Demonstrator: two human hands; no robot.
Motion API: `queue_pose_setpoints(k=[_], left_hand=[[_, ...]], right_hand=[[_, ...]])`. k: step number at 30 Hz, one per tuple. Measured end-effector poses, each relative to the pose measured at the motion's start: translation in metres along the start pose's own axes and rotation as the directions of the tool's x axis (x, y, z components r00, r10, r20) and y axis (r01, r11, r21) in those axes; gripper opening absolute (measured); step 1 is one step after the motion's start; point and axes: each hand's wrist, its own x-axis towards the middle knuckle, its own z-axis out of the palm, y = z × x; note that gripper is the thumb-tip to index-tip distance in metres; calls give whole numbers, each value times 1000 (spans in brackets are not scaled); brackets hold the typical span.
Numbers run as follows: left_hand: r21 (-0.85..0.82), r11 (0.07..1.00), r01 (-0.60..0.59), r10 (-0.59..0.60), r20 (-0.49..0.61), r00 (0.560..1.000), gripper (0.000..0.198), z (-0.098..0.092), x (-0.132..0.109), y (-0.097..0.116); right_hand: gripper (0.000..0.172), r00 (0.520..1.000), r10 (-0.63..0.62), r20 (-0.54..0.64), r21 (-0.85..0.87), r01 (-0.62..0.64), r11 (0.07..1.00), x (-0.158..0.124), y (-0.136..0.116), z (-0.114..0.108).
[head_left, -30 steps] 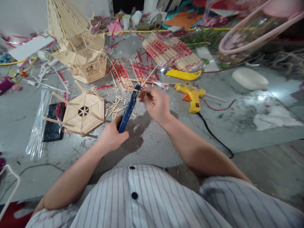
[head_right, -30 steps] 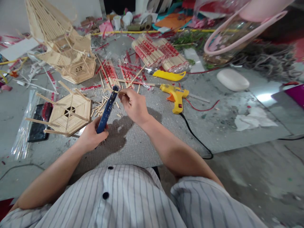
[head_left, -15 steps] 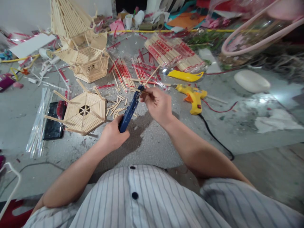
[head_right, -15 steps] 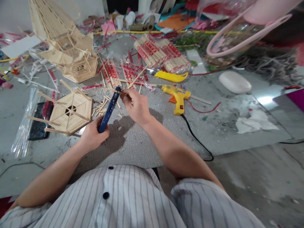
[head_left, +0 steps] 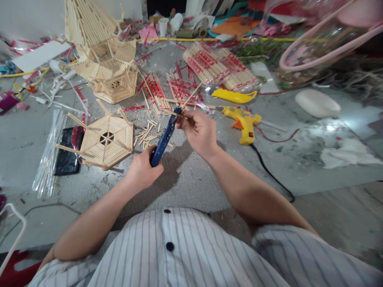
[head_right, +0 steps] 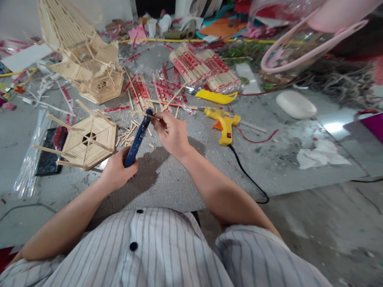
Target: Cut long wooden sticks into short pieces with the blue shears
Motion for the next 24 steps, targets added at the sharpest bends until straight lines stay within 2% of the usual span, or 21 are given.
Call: queue_pose_setpoints(k=[2,4,6,8,11,13,15,18,20,22,24], left_hand=[[-37,999,4,-5,-16,1000,39,1,1,-1],[-85,996,10,-15,-62,998,41,4,3,-3],[-131,991,9,-23,-111,993,50,7,5,-5],[-152,988,-11,-11,-145,989,64,11,6,-7],[-135,988,-81,53,-198,979,77,17,7,-7],[-111,987,-118,87,-252,964,78,21,8,-6],[-87,988,-131,101,-287,953,82,23,8,-4],[-41,986,-161,144,-264,954,91,25,5,0],[-9,970,-243,236,-216,948,95,26,1,3],[21,942,-334,333,-158,930,96,26,-7,5],[54,920,-387,391,-94,916,94,27,-14,6]], right_hand=[[34,994,101,33,155,-105,982,0,-1,3],[43,956,256,147,312,-290,905,-3,-5,10],[49,861,389,327,383,-497,779,-10,-11,21],[49,755,463,465,362,-639,679,-20,-20,33],[48,667,515,539,323,-728,604,-37,-31,50],[39,629,518,580,312,-758,572,-45,-37,54],[28,644,512,568,325,-747,580,-48,-41,54],[17,734,482,479,333,-659,674,-49,-46,46],[16,770,458,443,294,-608,738,-48,-48,40],[21,762,502,409,235,-619,750,-46,-49,34],[21,725,583,366,199,-673,712,-43,-49,28]])
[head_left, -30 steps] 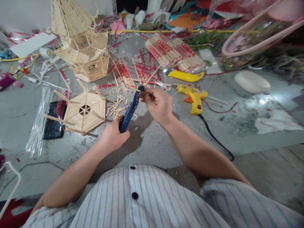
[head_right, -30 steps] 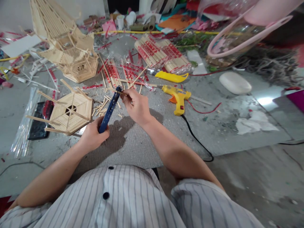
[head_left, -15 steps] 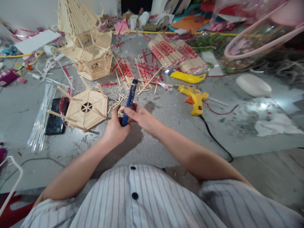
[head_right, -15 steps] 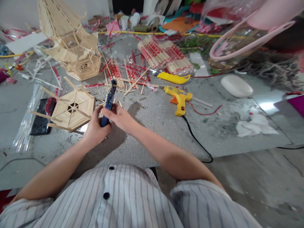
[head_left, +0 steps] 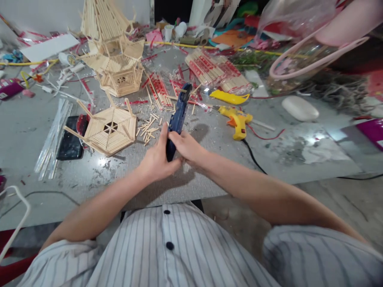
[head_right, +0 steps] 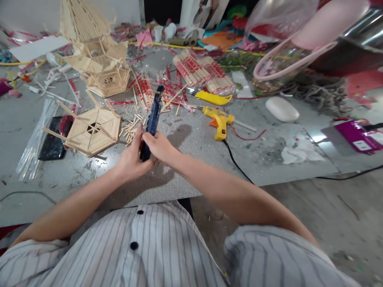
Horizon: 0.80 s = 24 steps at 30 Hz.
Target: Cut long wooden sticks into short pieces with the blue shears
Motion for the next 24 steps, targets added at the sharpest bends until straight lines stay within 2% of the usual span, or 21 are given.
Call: queue_pose_setpoints(k=[3,5,8,12,15,18,21,24], left_hand=[[66,996,-61,59,34,998,78,-2,-10,0],[116,989,-87,90,-21,996,62,-3,-14,-3],[162,978,-135,150,-87,985,43,-3,-17,-12],[166,954,-248,262,-66,963,31,3,-16,-23],[152,947,-283,293,-53,955,28,8,-16,-27],[152,949,-277,289,-58,956,29,10,-15,-29],[154,950,-271,283,-65,957,29,9,-15,-30],[146,954,-263,274,-65,959,28,8,-14,-30]], right_hand=[[14,991,66,-116,38,-62,997,5,-4,-12],[12,978,146,-152,33,-142,989,9,-8,-22],[24,937,298,-182,-120,-322,939,12,-12,-39],[33,910,373,-182,-296,-412,862,11,-10,-55],[32,903,403,-146,-374,-428,823,12,-7,-61],[29,905,410,-111,-529,-403,747,16,-11,-62],[19,898,438,-30,-712,-327,621,20,-20,-58],[20,887,461,25,-859,-217,465,21,-28,-52]])
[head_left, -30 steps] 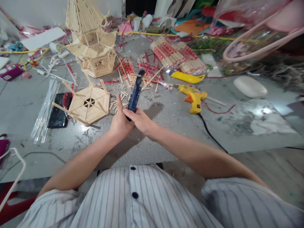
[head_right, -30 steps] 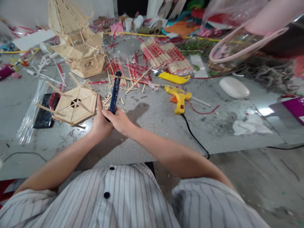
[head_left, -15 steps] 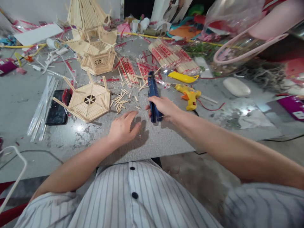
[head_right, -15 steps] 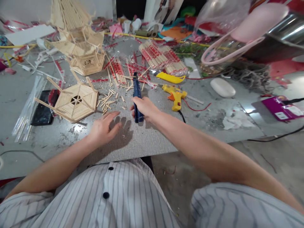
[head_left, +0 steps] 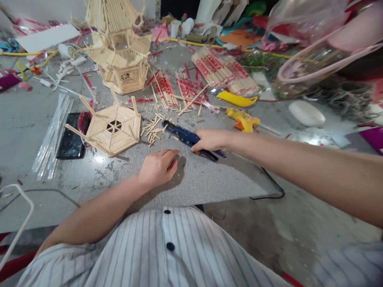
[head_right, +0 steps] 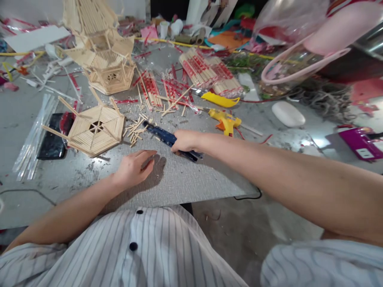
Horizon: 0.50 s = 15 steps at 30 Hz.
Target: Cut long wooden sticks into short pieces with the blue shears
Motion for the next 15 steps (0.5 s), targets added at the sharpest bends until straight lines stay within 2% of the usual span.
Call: queue_pose_setpoints(k=[3,6,10,12,15], left_hand=[[-6,1000,-3,3,-7,1000,27,-1,1,-1],[-1,1000,-20,20,-6,1000,27,0,1,-3],[3,999,-39,39,4,999,26,0,1,-3],[11,999,-41,41,2,999,26,0,2,-3],[17,999,-39,39,-4,999,26,0,3,-3]], right_hand=[[17,997,-29,-71,-89,22,996,-1,-3,2],[19,971,-82,-224,50,95,994,2,3,5],[37,894,-111,-435,241,235,942,12,13,3],[41,866,-115,-487,289,284,914,16,15,1],[37,839,-126,-530,402,380,833,22,12,-2]])
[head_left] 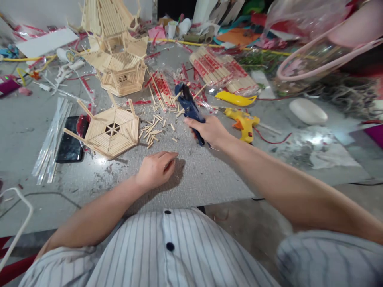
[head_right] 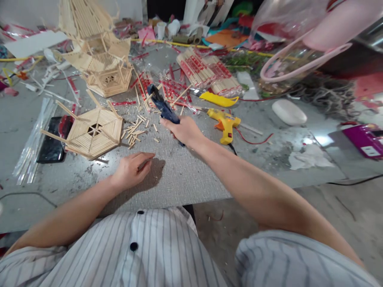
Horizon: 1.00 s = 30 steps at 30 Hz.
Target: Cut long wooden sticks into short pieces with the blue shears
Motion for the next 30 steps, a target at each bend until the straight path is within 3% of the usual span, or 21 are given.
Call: queue_pose_setpoints(k=[4,7,10,13,18,25,30], left_hand=[[-8,1000,-4,4,-16,1000,25,0,0,-1],[-19,1000,3,-4,-28,1000,25,1,0,-1],[-19,1000,1,-2,-33,999,24,2,0,-2],[-7,1000,-16,16,-51,999,23,2,0,-2],[1,999,-43,43,-69,997,22,2,0,-4],[-4,998,-58,57,-42,997,23,3,-1,-4],[-4,997,-73,73,-35,997,24,3,-2,-3]], right_hand=[[28,997,15,-75,268,5,964,10,-5,10],[29,993,4,-121,293,32,956,16,-7,19],[35,987,-38,-156,159,63,985,17,-10,23],[40,981,-97,-165,-94,83,992,13,-15,23],[38,969,-201,-143,-430,123,894,8,-17,18],[39,992,-119,52,-640,125,758,14,-14,9],[54,988,-28,151,-768,135,626,24,-11,9]])
